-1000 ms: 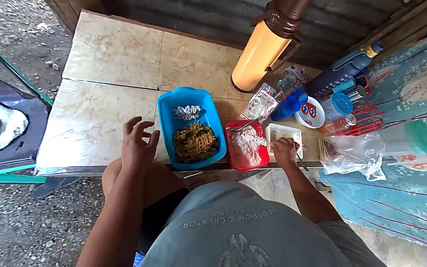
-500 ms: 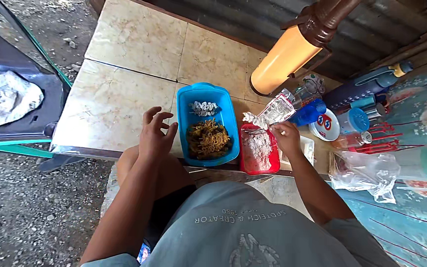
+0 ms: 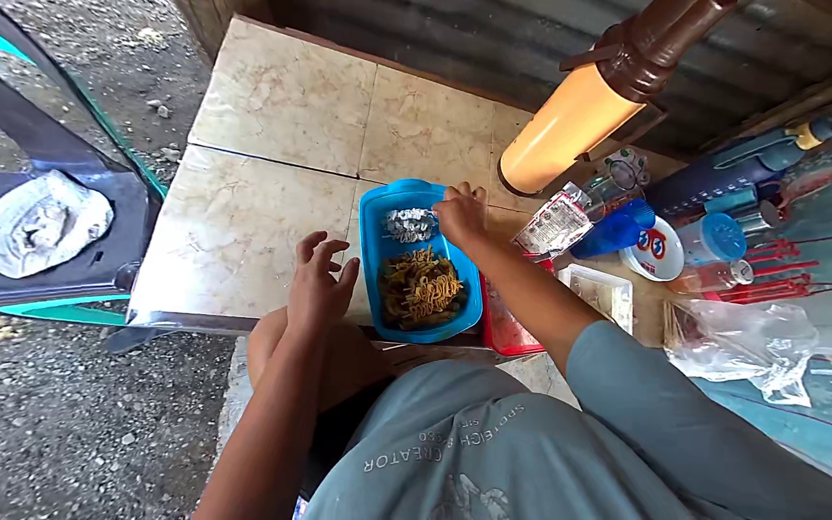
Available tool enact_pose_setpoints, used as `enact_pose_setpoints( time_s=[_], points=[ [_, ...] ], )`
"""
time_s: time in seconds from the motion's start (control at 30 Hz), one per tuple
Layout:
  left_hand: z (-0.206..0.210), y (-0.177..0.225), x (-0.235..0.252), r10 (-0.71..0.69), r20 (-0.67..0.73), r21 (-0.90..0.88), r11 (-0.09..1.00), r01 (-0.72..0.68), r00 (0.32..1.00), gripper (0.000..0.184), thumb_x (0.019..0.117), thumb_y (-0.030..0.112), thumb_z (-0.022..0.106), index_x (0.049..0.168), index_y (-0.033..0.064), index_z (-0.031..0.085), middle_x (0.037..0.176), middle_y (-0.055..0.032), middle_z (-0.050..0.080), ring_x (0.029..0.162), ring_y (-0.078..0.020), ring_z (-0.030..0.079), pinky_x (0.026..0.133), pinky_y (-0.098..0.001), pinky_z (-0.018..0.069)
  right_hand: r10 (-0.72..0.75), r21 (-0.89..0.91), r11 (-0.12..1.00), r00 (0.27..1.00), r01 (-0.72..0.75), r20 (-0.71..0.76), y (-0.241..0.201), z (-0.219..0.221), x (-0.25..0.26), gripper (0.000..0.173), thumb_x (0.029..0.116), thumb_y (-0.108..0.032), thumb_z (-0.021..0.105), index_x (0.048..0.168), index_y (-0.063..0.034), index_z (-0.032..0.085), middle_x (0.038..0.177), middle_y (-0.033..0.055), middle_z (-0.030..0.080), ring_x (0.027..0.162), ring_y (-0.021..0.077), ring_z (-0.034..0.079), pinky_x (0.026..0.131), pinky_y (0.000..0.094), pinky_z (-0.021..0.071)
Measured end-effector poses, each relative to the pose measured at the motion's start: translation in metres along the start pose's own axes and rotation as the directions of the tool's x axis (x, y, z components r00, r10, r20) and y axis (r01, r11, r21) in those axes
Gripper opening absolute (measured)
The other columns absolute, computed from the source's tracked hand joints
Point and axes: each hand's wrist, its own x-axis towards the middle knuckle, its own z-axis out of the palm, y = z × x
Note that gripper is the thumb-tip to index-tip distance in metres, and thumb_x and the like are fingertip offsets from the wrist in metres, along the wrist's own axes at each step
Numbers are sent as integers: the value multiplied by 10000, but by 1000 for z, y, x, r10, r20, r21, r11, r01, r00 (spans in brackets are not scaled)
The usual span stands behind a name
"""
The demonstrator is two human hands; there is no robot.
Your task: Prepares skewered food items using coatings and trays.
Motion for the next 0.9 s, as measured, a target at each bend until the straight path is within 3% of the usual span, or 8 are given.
enact_pose_setpoints(
  time_s=[0.13,0.2,0.3,0.47,0.53,0.63,0.77,0.9],
  points=[
    [-3,2,1,-27,36,11,1000,27,999,325,1029,225,611,1292,34,628,1545,-235,410,1015,-290,685,797,-445,589,-107,28,994,993,109,-59,12,-17,-7,279,1023,-168,612,1264,-164,752,1202,168,700,1225,394,584,1065,646,373],
    [-4,2,0,-19,53,15,1000,18,998,346,1026,229,604,1302,20,618,1544,-254,401,1035,-307,683,807,-460,591,-105,66,991,984,116,-140,31,-40,-23,272,1016,-173,626,1253,-166,757,1176,166,705,1191,396,600,1044,629,400],
    [-5,3,0,-26,53,30,999,24,998,350,1034,245,594,1303,23,613,1544,-248,398,1032,-310,675,812,-470,583,24,166,986,981,8,-194,76,-71,-50,251,1006,-235,650,1205,-139,768,1161,149,718,1182,397,609,1027,642,414],
    [-4,7,-4,-9,48,58,998,6,999,362,1037,255,576,1295,2,607,1537,-268,383,1070,-314,655,833,-450,572,222,248,949,971,-195,-87,140,-92,-108,286,998,-221,670,1238,-81,740,1216,182,691,1226,381,599,1073,568,454],
    [-5,6,-6,0,48,70,998,-3,999,374,1038,263,572,1299,-2,605,1540,-273,377,1063,-301,655,821,-430,573,277,176,946,961,-271,-11,151,-83,-147,249,1003,-182,647,1193,-65,757,1234,225,671,1277,450,544,1075,663,398],
    [-5,9,-7,0,39,88,996,-4,999,367,1041,264,570,1298,5,607,1539,-274,376,1051,-285,651,825,-417,565,271,75,958,959,-278,85,144,-44,-204,184,987,-134,640,1046,-37,786,1150,276,685,1198,524,572,996,735,411],
    [-1,16,-6,-10,49,117,993,5,999,357,1043,249,569,1291,-4,611,1548,-268,373,1084,-315,646,857,-446,561,269,-84,963,944,-257,190,124,10,-239,185,972,-77,607,972,-53,790,1130,200,702,1169,428,597,1008,666,391],
    [4,18,-9,-2,49,144,990,-6,999,338,1043,229,575,1283,-7,611,1547,-265,376,1057,-315,651,841,-451,562,341,-156,938,909,-310,241,118,21,-234,204,989,-106,592,995,-61,791,1190,173,681,1246,396,556,1060,662,345]
  ],
)
